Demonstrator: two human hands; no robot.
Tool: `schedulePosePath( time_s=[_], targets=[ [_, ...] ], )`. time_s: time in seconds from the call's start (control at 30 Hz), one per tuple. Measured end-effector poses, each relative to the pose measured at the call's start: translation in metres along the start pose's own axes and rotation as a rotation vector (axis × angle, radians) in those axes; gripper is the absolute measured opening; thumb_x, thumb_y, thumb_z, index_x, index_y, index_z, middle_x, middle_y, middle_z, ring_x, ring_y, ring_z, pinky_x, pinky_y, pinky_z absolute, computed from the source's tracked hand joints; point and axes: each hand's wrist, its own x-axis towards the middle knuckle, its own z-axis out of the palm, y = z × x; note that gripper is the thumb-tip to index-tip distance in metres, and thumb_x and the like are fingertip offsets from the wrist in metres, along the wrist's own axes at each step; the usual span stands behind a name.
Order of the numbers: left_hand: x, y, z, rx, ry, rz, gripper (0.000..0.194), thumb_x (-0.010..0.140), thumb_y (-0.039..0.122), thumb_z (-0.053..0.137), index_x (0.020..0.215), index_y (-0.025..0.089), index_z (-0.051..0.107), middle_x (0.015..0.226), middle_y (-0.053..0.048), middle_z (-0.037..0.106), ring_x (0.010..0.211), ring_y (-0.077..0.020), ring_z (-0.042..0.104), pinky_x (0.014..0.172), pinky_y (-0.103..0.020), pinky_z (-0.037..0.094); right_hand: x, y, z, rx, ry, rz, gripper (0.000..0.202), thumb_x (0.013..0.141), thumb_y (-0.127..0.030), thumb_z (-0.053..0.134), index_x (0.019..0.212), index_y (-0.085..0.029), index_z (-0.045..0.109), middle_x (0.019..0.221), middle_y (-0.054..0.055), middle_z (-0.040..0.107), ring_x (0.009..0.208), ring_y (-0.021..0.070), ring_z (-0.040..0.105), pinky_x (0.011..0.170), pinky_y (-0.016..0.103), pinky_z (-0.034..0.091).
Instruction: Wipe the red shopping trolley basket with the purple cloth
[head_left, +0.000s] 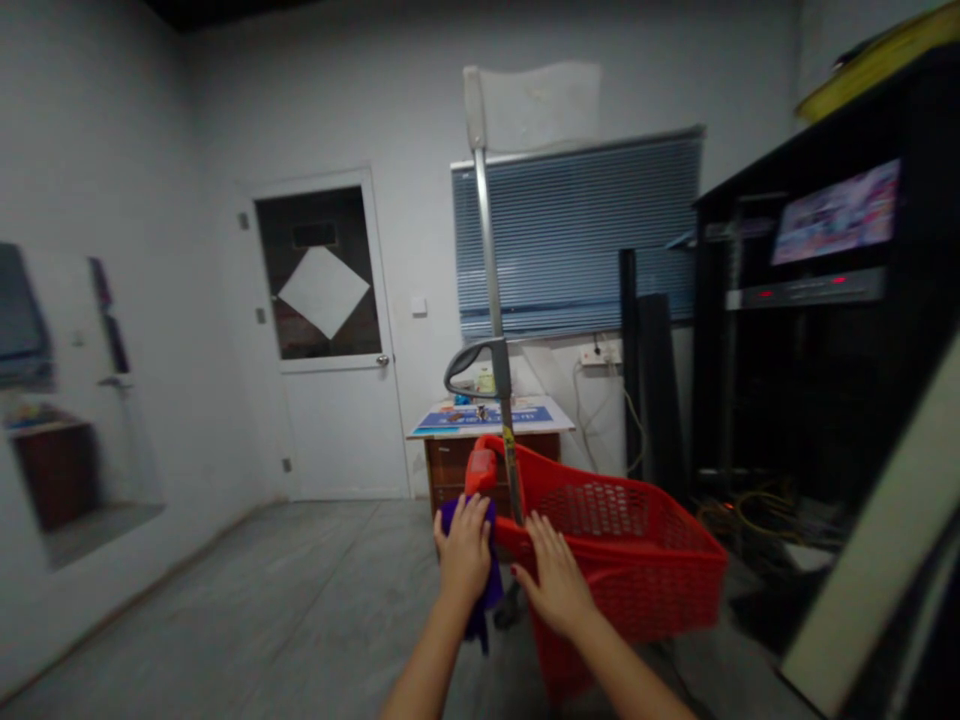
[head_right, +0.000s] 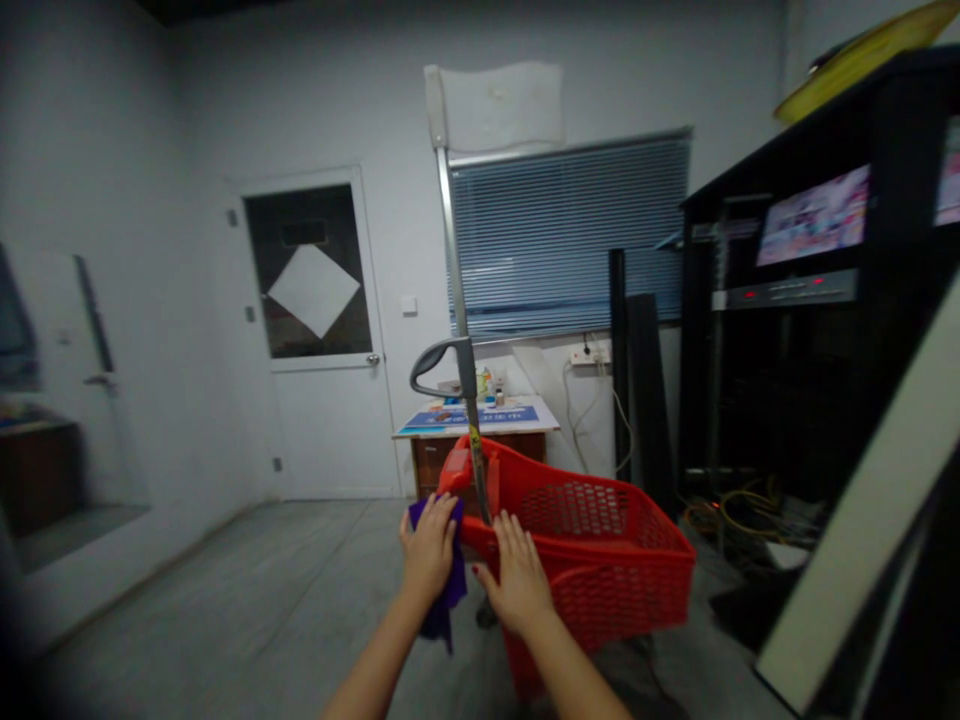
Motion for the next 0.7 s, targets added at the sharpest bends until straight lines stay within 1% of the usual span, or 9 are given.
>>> schedulePosePath(
  time_s=[0.07, 0.17, 0.23, 0.3, 0.4, 0.47, 0.53, 0.6, 0.7],
  targets=[
    [-0.0026, 0.0010, 0.0047, 0.019, 0.018, -0.006, 0.045, 0.093, 0.015, 0.041, 0.133, 0.033, 0.053, 0.139, -0.004, 0.054, 0.136, -0.0238, 0.037, 0.113, -0.056, 0.014, 0.0000, -0.0015, -0.0014, 0.008, -0.023, 0.001, 0.074, 0.091, -0.057, 0.037, 0.150, -0.015, 0.023, 0.157, 0.006, 0.019, 0.145, 0.0228, 0.011, 0.118, 0.043, 0.015],
    [-0.0065, -0.0007, 0.0076, 0.003, -0.019, 0.107, 0.050, 0.089, 0.013, 0.046, 0.133, 0.037, 0.052, 0.140, -0.002, 0.053, 0.138, -0.0231, 0.035, 0.115, -0.052, 0.012, -0.0001, -0.0027, -0.0046, 0.019, -0.052, -0.005, 0.073, 0.091, -0.056, 0.039, 0.150, -0.017, 0.022, 0.157, 0.005, 0.018, 0.145, 0.0223, 0.009, 0.118, 0.042, 0.015],
    [-0.0062, -0.0042, 0.0064, 0.002, -0.038, 0.147, 0.051, 0.089, 0.013, 0.046, 0.134, 0.038, 0.050, 0.141, -0.001, 0.052, 0.138, -0.0225, 0.035, 0.115, -0.052, 0.010, 0.0000, -0.0034, -0.0063, 0.025, -0.071, -0.001, 0.070, 0.092, -0.055, 0.037, 0.150, -0.020, 0.022, 0.157, 0.003, 0.017, 0.145, 0.0222, 0.008, 0.118, 0.043, 0.014],
    [-0.0047, -0.0073, 0.0053, 0.020, -0.015, 0.110, 0.050, 0.091, 0.014, 0.044, 0.135, 0.037, 0.049, 0.142, -0.002, 0.051, 0.138, -0.0230, 0.035, 0.115, -0.054, 0.010, 0.0002, -0.0046, -0.0064, 0.029, -0.082, -0.001, 0.069, 0.092, -0.055, 0.036, 0.150, -0.022, 0.021, 0.157, 0.001, 0.015, 0.145, 0.0225, 0.007, 0.118, 0.044, 0.013],
    [-0.0044, -0.0083, 0.0061, 0.039, 0.031, 0.036, 0.047, 0.092, 0.015, 0.042, 0.134, 0.034, 0.050, 0.142, -0.003, 0.051, 0.138, -0.0237, 0.035, 0.113, -0.055, 0.013, -0.0002, -0.0066, -0.0034, 0.032, -0.080, -0.005, 0.069, 0.092, -0.057, 0.034, 0.151, -0.023, 0.020, 0.158, 0.000, 0.014, 0.145, 0.0229, 0.006, 0.118, 0.046, 0.013],
    [-0.0056, -0.0077, 0.0060, 0.020, 0.022, 0.055, 0.046, 0.092, 0.015, 0.043, 0.133, 0.034, 0.052, 0.142, -0.002, 0.051, 0.138, -0.0229, 0.035, 0.113, -0.053, 0.015, -0.0014, -0.0075, -0.0007, 0.030, -0.073, -0.006, 0.070, 0.092, -0.058, 0.035, 0.151, -0.023, 0.019, 0.158, 0.001, 0.014, 0.145, 0.0230, 0.005, 0.118, 0.046, 0.013],
    [-0.0061, -0.0075, 0.0036, -0.005, -0.015, 0.115, 0.047, 0.091, 0.015, 0.045, 0.133, 0.036, 0.052, 0.140, -0.001, 0.053, 0.138, -0.0216, 0.036, 0.114, -0.050, 0.016, -0.0032, -0.0077, 0.0009, 0.027, -0.068, -0.010, 0.071, 0.092, -0.058, 0.035, 0.151, -0.023, 0.018, 0.158, 0.001, 0.014, 0.145, 0.0230, 0.004, 0.118, 0.046, 0.012],
    [-0.0049, -0.0076, 0.0000, -0.009, -0.038, 0.141, 0.047, 0.091, 0.016, 0.045, 0.133, 0.037, 0.052, 0.140, 0.000, 0.053, 0.137, -0.0215, 0.036, 0.115, -0.050, 0.015, -0.0048, -0.0080, 0.0010, 0.029, -0.068, -0.017, 0.071, 0.092, -0.058, 0.035, 0.151, -0.024, 0.017, 0.158, 0.001, 0.013, 0.145, 0.0229, 0.003, 0.118, 0.045, 0.013],
    [-0.0036, -0.0052, -0.0019, 0.030, -0.018, 0.062, 0.046, 0.092, 0.016, 0.043, 0.133, 0.034, 0.052, 0.141, -0.002, 0.052, 0.138, -0.0236, 0.035, 0.114, -0.054, 0.014, -0.0053, -0.0095, -0.0004, 0.032, -0.077, -0.019, 0.071, 0.092, -0.057, 0.035, 0.151, -0.024, 0.015, 0.158, 0.001, 0.012, 0.145, 0.0229, 0.003, 0.117, 0.046, 0.013]
  ],
)
